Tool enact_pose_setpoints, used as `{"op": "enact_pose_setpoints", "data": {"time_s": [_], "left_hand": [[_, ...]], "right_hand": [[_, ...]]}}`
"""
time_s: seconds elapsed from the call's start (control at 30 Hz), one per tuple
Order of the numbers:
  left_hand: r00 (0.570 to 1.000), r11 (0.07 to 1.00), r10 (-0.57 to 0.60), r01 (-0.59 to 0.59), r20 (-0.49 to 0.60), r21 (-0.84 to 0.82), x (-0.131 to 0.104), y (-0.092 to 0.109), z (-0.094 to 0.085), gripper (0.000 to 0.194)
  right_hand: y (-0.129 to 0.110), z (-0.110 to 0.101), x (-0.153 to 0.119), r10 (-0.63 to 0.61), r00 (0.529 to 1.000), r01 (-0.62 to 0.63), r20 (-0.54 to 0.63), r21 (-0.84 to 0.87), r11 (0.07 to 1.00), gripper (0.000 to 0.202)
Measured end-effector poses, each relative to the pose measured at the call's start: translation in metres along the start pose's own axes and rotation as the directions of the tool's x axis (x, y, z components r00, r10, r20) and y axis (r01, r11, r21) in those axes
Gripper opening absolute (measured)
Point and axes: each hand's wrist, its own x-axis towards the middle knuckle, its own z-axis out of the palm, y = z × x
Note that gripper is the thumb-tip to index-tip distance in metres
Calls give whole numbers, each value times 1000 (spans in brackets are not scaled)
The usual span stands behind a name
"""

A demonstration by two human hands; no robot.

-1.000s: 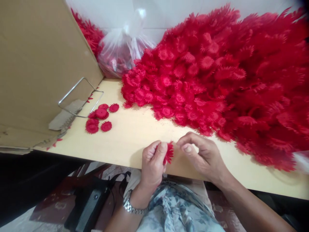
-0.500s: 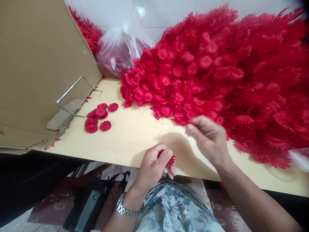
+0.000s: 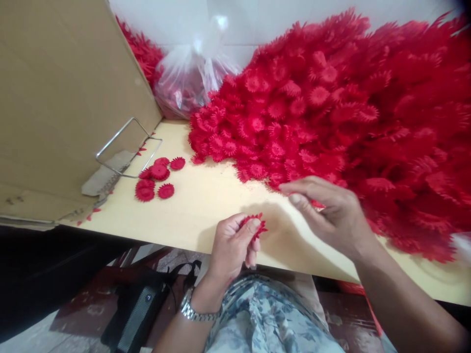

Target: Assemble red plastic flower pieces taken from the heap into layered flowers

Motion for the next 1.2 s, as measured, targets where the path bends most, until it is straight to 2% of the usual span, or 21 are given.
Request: {"op": "enact_pose_setpoints", "data": {"time_s": [0.07,0.17,0.3,0.4,0.53,0.6,0.67,0.73,0.83,0.9,1.0,1.1,1.2], "left_hand": [[999,997,32,-32,-4,74,2,0,-1,35],[996,987,87,-85,-3,136,4,-1,-2,39],[997,987,73,-75,16,143,2,-7,-3,45],[996,991,67,-74,62,110,-2,-10,-2,43],[991,985,72,-89,117,148,-5,-6,2,30],[993,985,57,-73,106,157,-6,-3,2,29],[996,987,56,-66,72,148,-5,-2,1,29],[997,990,77,-81,32,120,-4,-1,-1,26],[992,992,121,-119,-23,49,-1,1,-3,20],[992,993,117,-117,-56,-6,2,4,-3,19],[990,996,79,-84,-119,-35,4,7,-3,18],[986,997,80,-82,-148,-9,5,7,-2,26],[984,993,120,-120,-134,9,3,5,0,33]], "right_hand": [[-13,7,-1,-3,990,-25,139,195,981,11],[-22,14,1,-15,958,-85,286,334,939,8],[-20,16,4,28,911,-206,412,392,897,5],[-19,17,2,30,893,-217,449,372,902,4],[-19,23,-3,92,950,-182,297,293,939,10],[-13,24,0,180,975,-208,130,250,946,10],[0,19,8,233,970,-221,-77,133,966,10],[18,10,18,181,958,-208,-221,-104,973,12],[42,-4,31,42,971,-149,-236,-460,875,20],[48,-9,33,-14,968,-129,-252,-543,830,24],[36,-7,26,-43,973,-60,-228,-426,903,23],[12,2,14,-11,998,4,-63,-113,994,19],[-9,10,5,10,996,-25,91,169,985,17]]}}
